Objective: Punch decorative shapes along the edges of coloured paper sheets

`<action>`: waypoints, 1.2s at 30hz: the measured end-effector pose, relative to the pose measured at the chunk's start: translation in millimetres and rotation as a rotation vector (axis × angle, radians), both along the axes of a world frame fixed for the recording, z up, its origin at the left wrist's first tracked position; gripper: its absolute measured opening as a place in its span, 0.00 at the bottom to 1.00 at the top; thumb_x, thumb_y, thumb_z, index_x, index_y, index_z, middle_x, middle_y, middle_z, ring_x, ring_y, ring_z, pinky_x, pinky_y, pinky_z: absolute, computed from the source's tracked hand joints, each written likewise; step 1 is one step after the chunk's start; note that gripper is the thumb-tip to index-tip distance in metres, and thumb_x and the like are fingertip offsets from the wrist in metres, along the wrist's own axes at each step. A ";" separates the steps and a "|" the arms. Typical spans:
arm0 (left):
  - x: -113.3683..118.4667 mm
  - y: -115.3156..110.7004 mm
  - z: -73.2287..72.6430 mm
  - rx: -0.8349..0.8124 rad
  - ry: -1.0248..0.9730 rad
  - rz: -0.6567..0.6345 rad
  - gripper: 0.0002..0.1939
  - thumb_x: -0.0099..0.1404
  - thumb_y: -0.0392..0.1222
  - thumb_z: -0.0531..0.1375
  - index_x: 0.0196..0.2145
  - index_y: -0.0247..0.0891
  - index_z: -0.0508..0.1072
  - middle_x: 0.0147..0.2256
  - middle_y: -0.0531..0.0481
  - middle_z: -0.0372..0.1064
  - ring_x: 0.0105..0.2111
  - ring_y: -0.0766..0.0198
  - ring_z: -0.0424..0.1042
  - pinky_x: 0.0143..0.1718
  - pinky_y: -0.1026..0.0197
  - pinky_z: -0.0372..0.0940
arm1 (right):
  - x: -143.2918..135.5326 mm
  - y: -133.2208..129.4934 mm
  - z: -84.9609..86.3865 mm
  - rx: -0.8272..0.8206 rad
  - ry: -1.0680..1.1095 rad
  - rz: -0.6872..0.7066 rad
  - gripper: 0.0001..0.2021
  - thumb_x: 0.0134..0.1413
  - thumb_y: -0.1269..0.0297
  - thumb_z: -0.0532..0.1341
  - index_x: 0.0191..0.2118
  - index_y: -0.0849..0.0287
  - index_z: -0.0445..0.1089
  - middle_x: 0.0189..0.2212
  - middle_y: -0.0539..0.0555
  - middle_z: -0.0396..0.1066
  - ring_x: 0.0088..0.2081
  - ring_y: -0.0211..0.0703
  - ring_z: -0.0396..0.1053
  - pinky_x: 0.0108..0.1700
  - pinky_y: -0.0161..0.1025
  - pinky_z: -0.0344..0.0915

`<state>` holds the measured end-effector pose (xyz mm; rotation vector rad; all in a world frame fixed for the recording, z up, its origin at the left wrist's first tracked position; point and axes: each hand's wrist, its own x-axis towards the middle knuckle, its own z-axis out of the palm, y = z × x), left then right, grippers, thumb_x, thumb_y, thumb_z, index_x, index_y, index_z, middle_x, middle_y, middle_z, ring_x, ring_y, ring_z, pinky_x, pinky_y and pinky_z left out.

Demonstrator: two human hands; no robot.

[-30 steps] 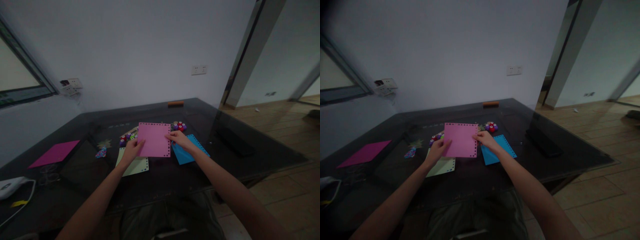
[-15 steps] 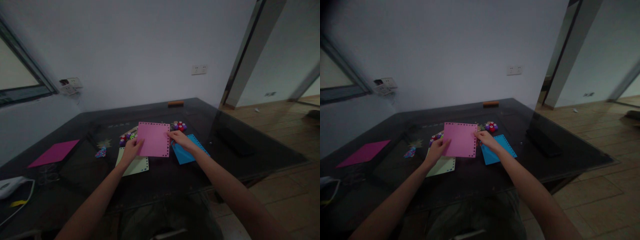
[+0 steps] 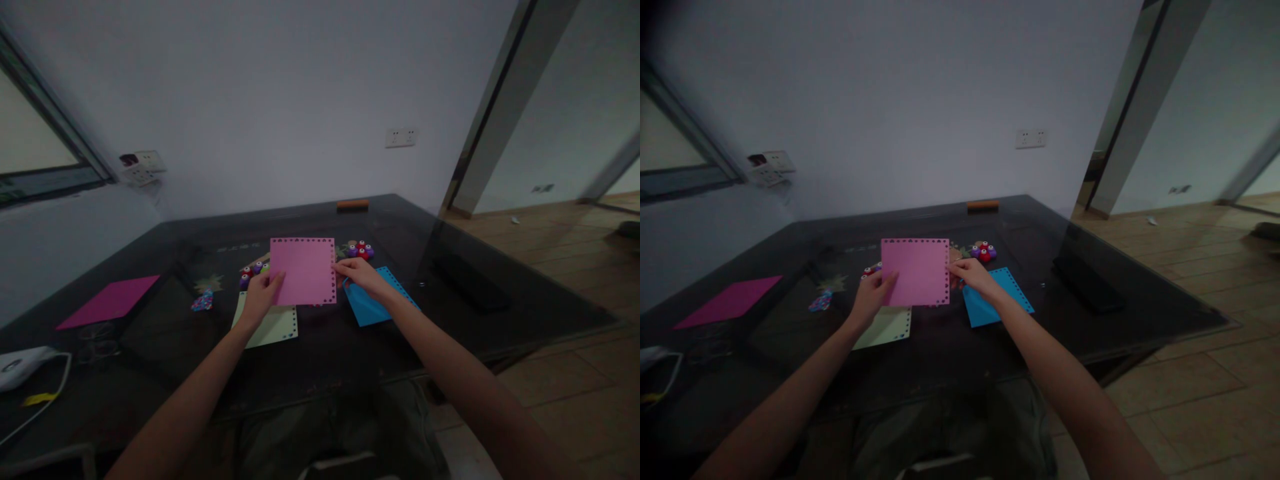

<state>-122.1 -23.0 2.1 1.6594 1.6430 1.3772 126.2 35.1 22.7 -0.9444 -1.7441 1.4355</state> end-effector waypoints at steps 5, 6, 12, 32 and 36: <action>-0.5 -0.1 -0.1 0.031 0.012 0.010 0.18 0.60 0.53 0.55 0.24 0.35 0.68 0.20 0.54 0.60 0.20 0.69 0.56 0.20 0.66 0.50 | 1.1 1.9 -2.2 -0.025 0.012 0.021 0.16 0.61 0.59 0.53 0.28 0.63 0.70 0.24 0.54 0.72 0.22 0.33 0.68 0.23 0.30 0.58; -0.7 0.2 -0.7 0.034 0.005 0.002 0.18 0.60 0.53 0.55 0.24 0.35 0.68 0.20 0.54 0.60 0.21 0.69 0.56 0.21 0.66 0.51 | 1.2 1.8 -2.0 -0.029 0.013 0.025 0.16 0.61 0.59 0.53 0.28 0.63 0.70 0.24 0.54 0.72 0.22 0.33 0.68 0.23 0.31 0.58; -4.5 4.4 -7.5 0.041 -0.024 -0.007 0.18 0.60 0.55 0.55 0.27 0.35 0.70 0.23 0.52 0.63 0.22 0.67 0.59 0.22 0.66 0.53 | 0.1 0.9 -1.9 0.048 -0.007 0.046 0.12 0.54 0.58 0.60 0.27 0.62 0.69 0.21 0.52 0.70 0.23 0.34 0.67 0.23 0.31 0.59; 7.5 0.0 -2.9 -0.056 0.032 -0.070 0.19 0.57 0.55 0.57 0.29 0.33 0.73 0.26 0.49 0.69 0.26 0.63 0.63 0.27 0.64 0.57 | -1.5 5.3 -9.1 0.024 0.049 -0.067 0.08 0.43 0.64 0.66 0.25 0.62 0.69 0.19 0.50 0.69 0.21 0.34 0.64 0.21 0.32 0.56; 5.2 2.1 -5.9 -0.048 0.041 -0.077 0.19 0.57 0.55 0.56 0.27 0.34 0.72 0.24 0.51 0.66 0.24 0.65 0.61 0.25 0.65 0.55 | -1.6 2.9 -8.5 0.024 -0.003 -0.005 0.08 0.43 0.64 0.67 0.27 0.64 0.72 0.21 0.52 0.70 0.21 0.33 0.63 0.21 0.32 0.56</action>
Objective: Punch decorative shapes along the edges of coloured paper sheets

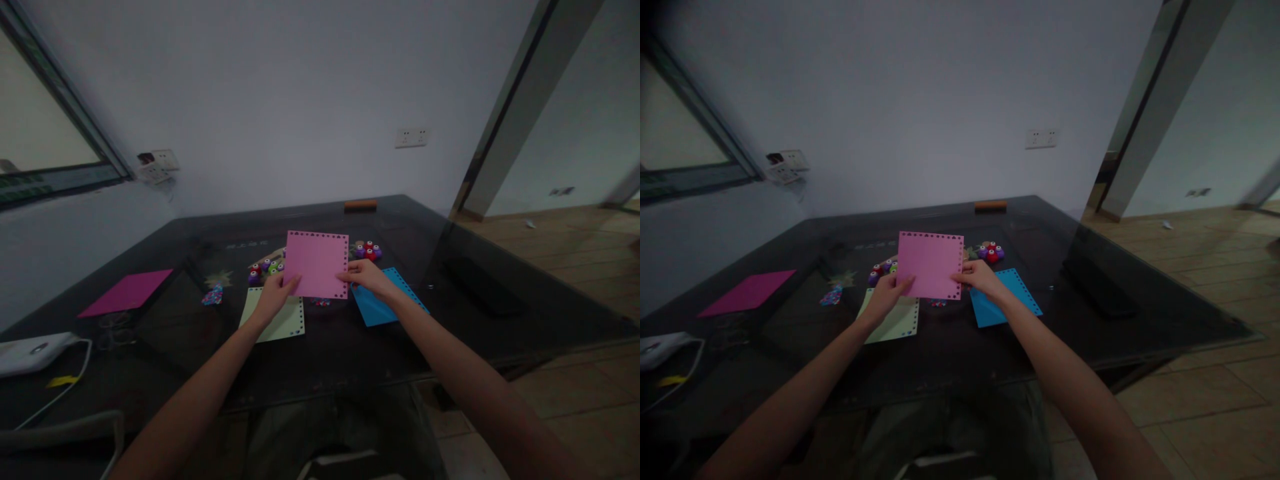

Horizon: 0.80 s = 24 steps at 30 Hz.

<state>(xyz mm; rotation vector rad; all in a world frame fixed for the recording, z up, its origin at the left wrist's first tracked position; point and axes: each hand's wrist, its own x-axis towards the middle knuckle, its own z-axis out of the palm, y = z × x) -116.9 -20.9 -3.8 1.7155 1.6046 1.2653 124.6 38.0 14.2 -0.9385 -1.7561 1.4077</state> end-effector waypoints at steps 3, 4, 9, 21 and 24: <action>0.7 -0.1 -0.3 -0.007 0.023 -0.002 0.19 0.57 0.54 0.56 0.26 0.34 0.71 0.23 0.52 0.65 0.23 0.66 0.60 0.24 0.65 0.54 | -0.2 -0.3 -0.2 -0.013 -0.014 0.010 0.08 0.43 0.64 0.67 0.28 0.65 0.74 0.21 0.52 0.70 0.21 0.33 0.62 0.21 0.32 0.56; 1.1 -0.2 0.3 -0.009 0.030 -0.009 0.19 0.57 0.55 0.56 0.26 0.34 0.71 0.23 0.52 0.65 0.23 0.66 0.60 0.24 0.64 0.54 | -0.2 -0.2 -0.2 -0.015 -0.014 0.004 0.07 0.43 0.65 0.66 0.28 0.65 0.74 0.21 0.52 0.70 0.21 0.33 0.62 0.21 0.31 0.56; -7.3 4.1 7.4 0.019 0.038 -0.067 0.20 0.60 0.55 0.54 0.27 0.34 0.72 0.24 0.51 0.67 0.25 0.64 0.64 0.26 0.64 0.58 | 0.3 0.8 -0.1 -0.022 0.003 -0.040 0.05 0.44 0.68 0.66 0.27 0.65 0.73 0.21 0.52 0.70 0.21 0.33 0.62 0.21 0.32 0.55; -105.6 23.3 11.3 0.018 0.504 0.424 0.18 0.57 0.45 0.56 0.42 0.33 0.73 0.42 0.39 0.70 0.41 0.54 0.70 0.45 0.55 0.63 | 2.3 4.6 -0.9 -0.008 0.014 -0.099 0.06 0.43 0.67 0.66 0.29 0.64 0.73 0.23 0.54 0.72 0.22 0.33 0.62 0.21 0.31 0.54; -119.1 26.8 0.6 -0.118 0.574 0.411 0.22 0.56 0.47 0.58 0.45 0.31 0.70 0.44 0.37 0.68 0.44 0.51 0.69 0.44 0.54 0.63 | 3.6 5.5 -1.0 -0.004 0.020 -0.117 0.07 0.43 0.65 0.65 0.30 0.64 0.73 0.23 0.53 0.72 0.21 0.33 0.61 0.20 0.31 0.54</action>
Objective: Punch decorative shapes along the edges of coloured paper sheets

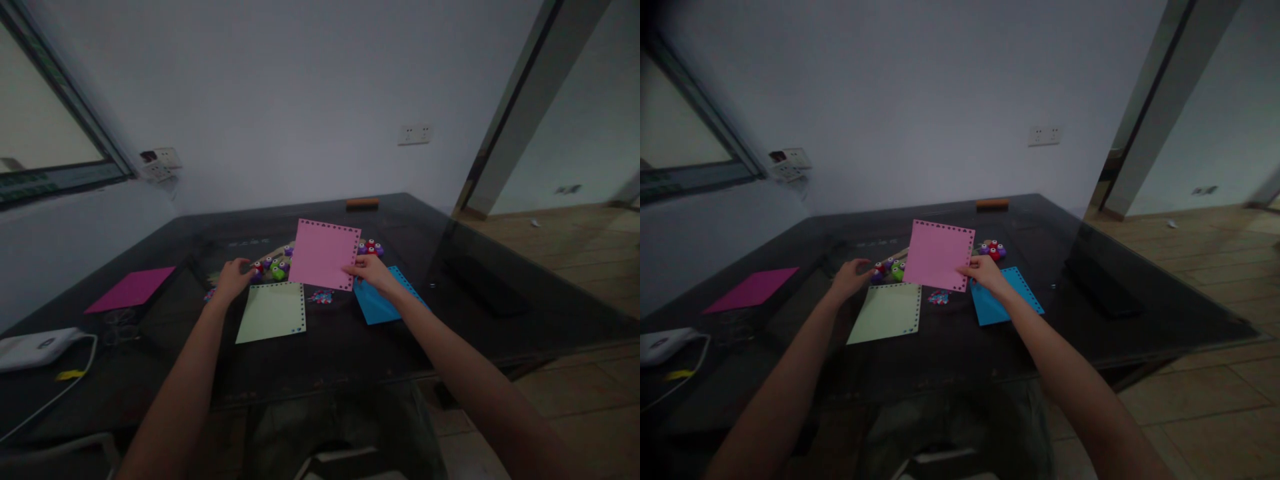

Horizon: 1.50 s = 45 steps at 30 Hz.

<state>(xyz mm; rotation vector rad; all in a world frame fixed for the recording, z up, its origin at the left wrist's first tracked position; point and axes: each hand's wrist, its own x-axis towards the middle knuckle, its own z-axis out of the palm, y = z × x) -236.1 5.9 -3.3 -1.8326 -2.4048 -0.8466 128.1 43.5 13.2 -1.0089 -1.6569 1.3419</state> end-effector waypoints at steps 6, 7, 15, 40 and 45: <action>-2.5 5.0 -16.7 -0.136 0.018 -0.012 0.19 0.56 0.44 0.60 0.44 0.33 0.68 0.42 0.39 0.71 0.41 0.53 0.71 0.39 0.59 0.63 | 3.2 5.1 -0.3 0.036 0.043 -0.039 0.09 0.41 0.62 0.67 0.27 0.63 0.72 0.20 0.52 0.70 0.19 0.32 0.59 0.19 0.32 0.53; -1.3 5.3 -18.0 -0.134 0.036 -0.012 0.18 0.56 0.44 0.60 0.43 0.33 0.68 0.41 0.39 0.71 0.41 0.54 0.71 0.39 0.59 0.63 | 3.8 6.4 -0.3 0.039 0.044 -0.052 0.10 0.40 0.61 0.67 0.26 0.62 0.72 0.19 0.51 0.69 0.18 0.32 0.58 0.18 0.32 0.53; 1.2 5.6 -20.2 -0.166 0.246 -0.041 0.17 0.58 0.46 0.58 0.44 0.35 0.71 0.40 0.40 0.72 0.41 0.52 0.70 0.39 0.59 0.61 | 6.0 8.7 0.0 0.073 0.103 -0.113 0.11 0.40 0.59 0.66 0.26 0.62 0.71 0.16 0.49 0.65 0.16 0.32 0.56 0.17 0.33 0.50; 118.0 -23.3 -0.7 -0.043 -0.715 -0.515 0.16 0.53 0.49 0.62 0.36 0.37 0.66 0.26 0.54 0.65 0.22 0.68 0.63 0.25 0.65 0.57 | -9.0 -2.1 -3.8 0.043 0.236 -0.064 0.11 0.42 0.60 0.65 0.30 0.61 0.67 0.15 0.48 0.67 0.16 0.35 0.64 0.17 0.31 0.54; 139.6 -40.2 6.3 -0.191 -0.876 -0.585 0.23 0.54 0.49 0.63 0.46 0.37 0.70 0.24 0.56 0.62 0.21 0.70 0.59 0.22 0.66 0.53 | -16.5 -9.9 -7.1 -0.023 0.301 -0.018 0.15 0.38 0.60 0.67 0.33 0.61 0.68 0.16 0.47 0.68 0.16 0.35 0.65 0.19 0.32 0.59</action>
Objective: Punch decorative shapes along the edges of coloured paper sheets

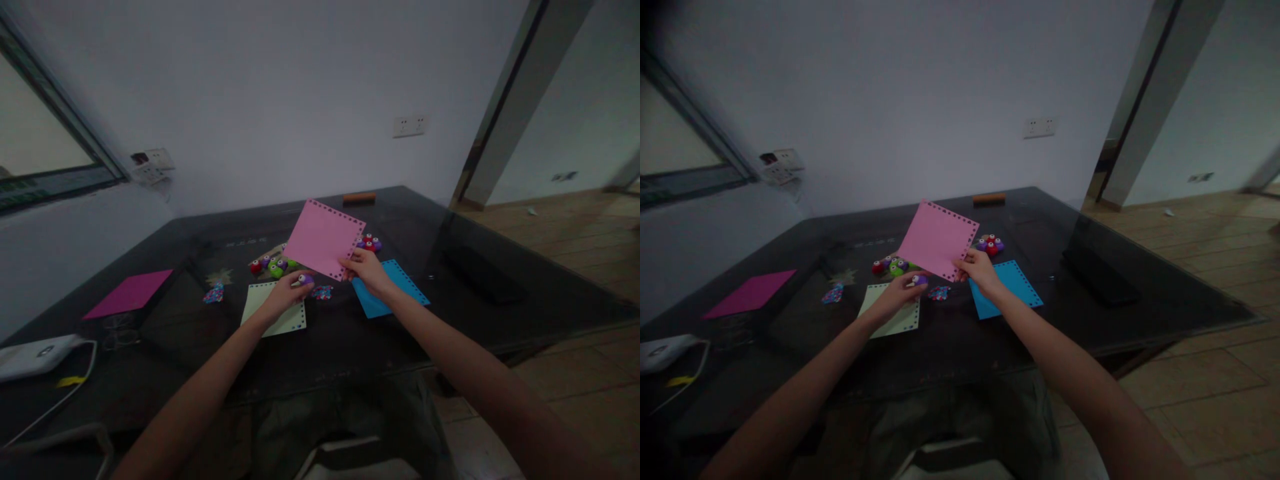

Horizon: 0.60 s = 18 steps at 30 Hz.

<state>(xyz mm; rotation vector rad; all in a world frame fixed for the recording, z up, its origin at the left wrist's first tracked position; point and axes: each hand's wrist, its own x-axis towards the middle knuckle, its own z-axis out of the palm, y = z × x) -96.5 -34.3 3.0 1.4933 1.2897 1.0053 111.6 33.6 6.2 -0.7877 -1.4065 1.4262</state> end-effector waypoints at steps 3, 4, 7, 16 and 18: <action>3.7 -3.2 0.7 -0.040 -0.110 -0.024 0.22 0.53 0.47 0.64 0.45 0.36 0.71 0.26 0.54 0.64 0.22 0.71 0.59 0.23 0.67 0.53 | -2.7 -2.5 -1.7 -0.014 0.035 0.008 0.15 0.37 0.60 0.68 0.33 0.61 0.68 0.16 0.47 0.69 0.16 0.35 0.65 0.20 0.33 0.60; 3.8 -3.2 0.1 -0.062 -0.164 -0.031 0.22 0.53 0.46 0.65 0.46 0.36 0.71 0.27 0.53 0.65 0.23 0.71 0.60 0.23 0.67 0.54 | -3.1 -3.0 -2.0 -0.019 0.041 0.006 0.15 0.37 0.61 0.68 0.32 0.61 0.68 0.16 0.48 0.69 0.17 0.35 0.65 0.20 0.33 0.60; 2.4 -2.3 -2.6 -0.153 -0.367 -0.054 0.19 0.53 0.43 0.66 0.43 0.37 0.73 0.34 0.49 0.69 0.28 0.70 0.65 0.29 0.67 0.61 | -3.2 -3.8 -2.3 -0.029 0.040 0.001 0.14 0.38 0.61 0.68 0.32 0.61 0.68 0.17 0.48 0.69 0.17 0.35 0.65 0.21 0.33 0.60; 6.1 -4.7 -0.9 -0.208 -0.606 -0.049 0.14 0.59 0.40 0.63 0.44 0.40 0.73 0.44 0.47 0.70 0.37 0.66 0.72 0.47 0.58 0.65 | -5.6 -6.1 -4.0 -0.010 0.059 -0.059 0.14 0.38 0.60 0.67 0.32 0.60 0.68 0.17 0.48 0.69 0.18 0.36 0.65 0.21 0.34 0.61; 7.8 -5.6 -0.3 -0.187 -0.574 -0.023 0.14 0.59 0.40 0.63 0.44 0.40 0.72 0.44 0.47 0.70 0.36 0.66 0.72 0.47 0.58 0.66 | -7.5 -7.9 -4.3 0.003 0.056 -0.070 0.14 0.38 0.59 0.67 0.32 0.60 0.68 0.17 0.48 0.69 0.18 0.36 0.65 0.21 0.34 0.61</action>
